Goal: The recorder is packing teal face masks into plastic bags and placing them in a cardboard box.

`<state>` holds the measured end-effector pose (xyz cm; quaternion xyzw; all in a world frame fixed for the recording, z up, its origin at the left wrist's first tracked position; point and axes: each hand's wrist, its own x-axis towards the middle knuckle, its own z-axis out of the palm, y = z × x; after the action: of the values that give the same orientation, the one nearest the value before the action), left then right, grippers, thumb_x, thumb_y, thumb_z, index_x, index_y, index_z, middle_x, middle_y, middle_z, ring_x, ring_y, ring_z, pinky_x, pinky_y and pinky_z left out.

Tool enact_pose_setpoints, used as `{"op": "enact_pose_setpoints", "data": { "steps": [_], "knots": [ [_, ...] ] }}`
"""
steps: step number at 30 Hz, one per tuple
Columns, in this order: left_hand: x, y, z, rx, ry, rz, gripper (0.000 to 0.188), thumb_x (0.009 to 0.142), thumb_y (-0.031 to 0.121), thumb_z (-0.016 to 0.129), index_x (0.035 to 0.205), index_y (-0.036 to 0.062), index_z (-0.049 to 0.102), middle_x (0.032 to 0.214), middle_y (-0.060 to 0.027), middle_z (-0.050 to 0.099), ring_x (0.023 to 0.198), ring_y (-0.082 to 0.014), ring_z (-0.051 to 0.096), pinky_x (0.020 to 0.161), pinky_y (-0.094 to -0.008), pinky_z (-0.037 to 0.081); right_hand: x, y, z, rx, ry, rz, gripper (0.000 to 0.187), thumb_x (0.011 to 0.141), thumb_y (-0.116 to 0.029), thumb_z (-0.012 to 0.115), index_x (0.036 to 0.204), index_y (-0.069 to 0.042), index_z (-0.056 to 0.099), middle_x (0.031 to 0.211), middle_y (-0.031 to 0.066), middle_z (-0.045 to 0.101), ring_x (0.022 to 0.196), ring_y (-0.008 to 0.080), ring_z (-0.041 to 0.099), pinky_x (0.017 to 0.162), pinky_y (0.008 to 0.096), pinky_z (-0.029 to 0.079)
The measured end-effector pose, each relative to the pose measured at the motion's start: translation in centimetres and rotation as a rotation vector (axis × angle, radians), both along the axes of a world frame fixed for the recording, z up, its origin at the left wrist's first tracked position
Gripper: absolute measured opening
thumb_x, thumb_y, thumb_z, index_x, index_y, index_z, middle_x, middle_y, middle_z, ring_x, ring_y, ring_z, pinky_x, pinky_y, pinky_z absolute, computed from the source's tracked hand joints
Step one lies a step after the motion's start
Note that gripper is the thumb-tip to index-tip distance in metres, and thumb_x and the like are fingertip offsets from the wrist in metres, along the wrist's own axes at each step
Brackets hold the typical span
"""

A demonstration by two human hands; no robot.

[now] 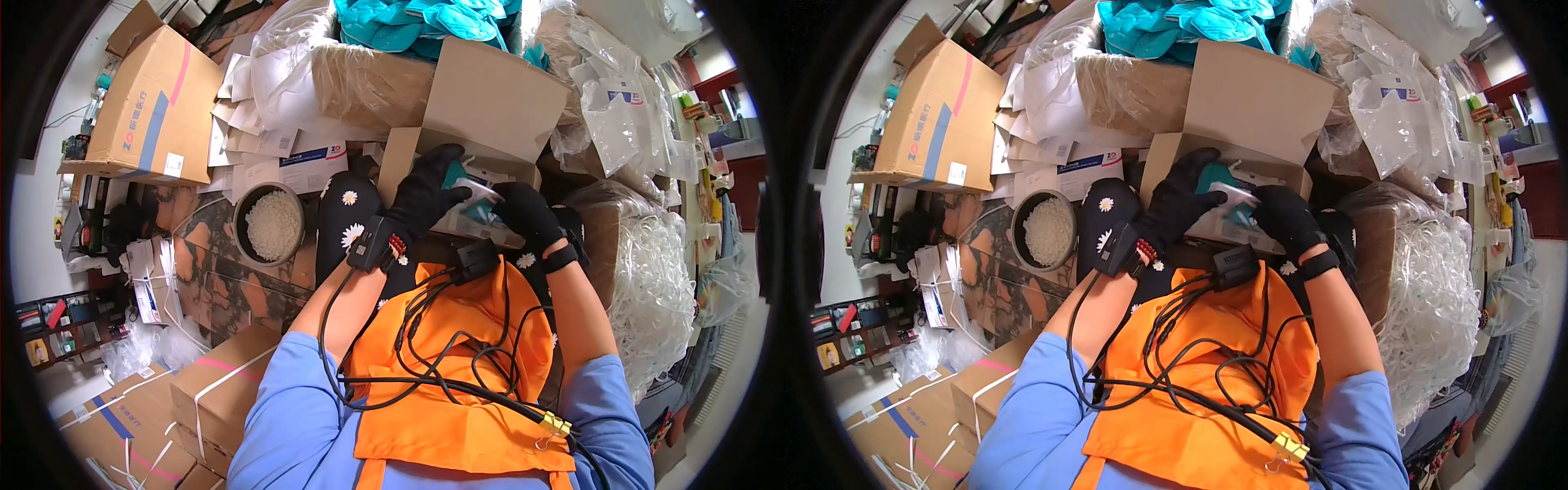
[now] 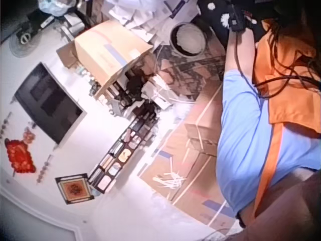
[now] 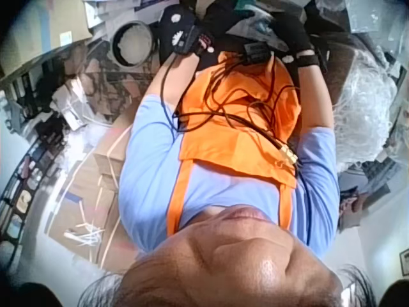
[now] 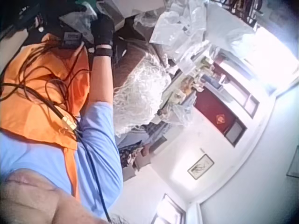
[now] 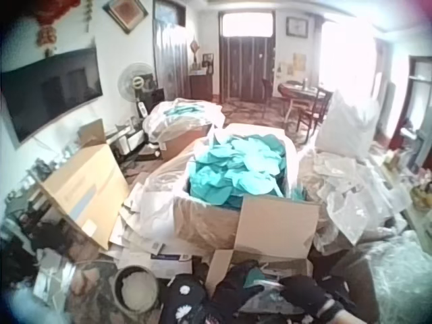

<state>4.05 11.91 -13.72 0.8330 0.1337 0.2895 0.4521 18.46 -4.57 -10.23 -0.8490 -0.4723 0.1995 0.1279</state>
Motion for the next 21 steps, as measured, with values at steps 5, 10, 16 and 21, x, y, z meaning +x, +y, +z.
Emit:
{"op": "enact_pose_setpoints", "data": {
  "steps": [5,10,16,21],
  "knots": [
    [-0.6,0.3,-0.4,-0.048,0.187,-0.321,0.029,0.086,0.03,0.064,0.102,0.006,0.067,0.09,-0.0124,0.067,0.085,-0.0267,0.064,0.077,-0.0334,0.048,0.2,-0.5,-0.8,0.19,0.138,0.156,0.031,0.077,-0.023,0.067,0.102,-0.005,0.069,0.094,0.0209,0.066,0.09,0.038,0.063,0.079,0.0423,0.05],
    [-0.4,-0.3,-1.3,-0.314,0.332,-0.191,0.024,0.088,0.029,0.06,0.094,0.0071,0.069,0.083,-0.0111,0.067,0.077,-0.023,0.064,0.069,-0.0335,0.048,-3.3,2.0,-0.1,0.112,0.216,0.008,0.025,0.079,-0.026,0.066,0.098,-0.011,0.071,0.087,0.0158,0.067,0.083,0.0352,0.064,0.074,0.042,0.051],
    [-0.1,-0.1,-3.8,0.251,0.269,-0.104,0.017,0.086,0.024,0.058,0.084,0.0111,0.068,0.078,-0.0113,0.065,0.071,-0.0246,0.064,0.063,-0.0386,0.049,-7.0,2.7,0.6,0.153,-0.163,0.235,0.012,0.075,-0.023,0.064,0.078,-0.011,0.068,0.07,0.012,0.063,0.072,0.0315,0.064,0.062,0.0413,0.049],
    [0.5,0.3,-7.1,0.575,0.508,0.055,0.019,0.086,0.026,0.056,0.082,0.012,0.068,0.075,-0.0106,0.064,0.07,-0.029,0.064,0.06,-0.0429,0.05,-9.3,2.6,5.1,0.263,-0.107,0.46,0.009,0.075,-0.02,0.063,0.074,-0.011,0.065,0.065,0.0096,0.061,0.064,0.0282,0.063,0.058,0.0388,0.049]
  ]
}}
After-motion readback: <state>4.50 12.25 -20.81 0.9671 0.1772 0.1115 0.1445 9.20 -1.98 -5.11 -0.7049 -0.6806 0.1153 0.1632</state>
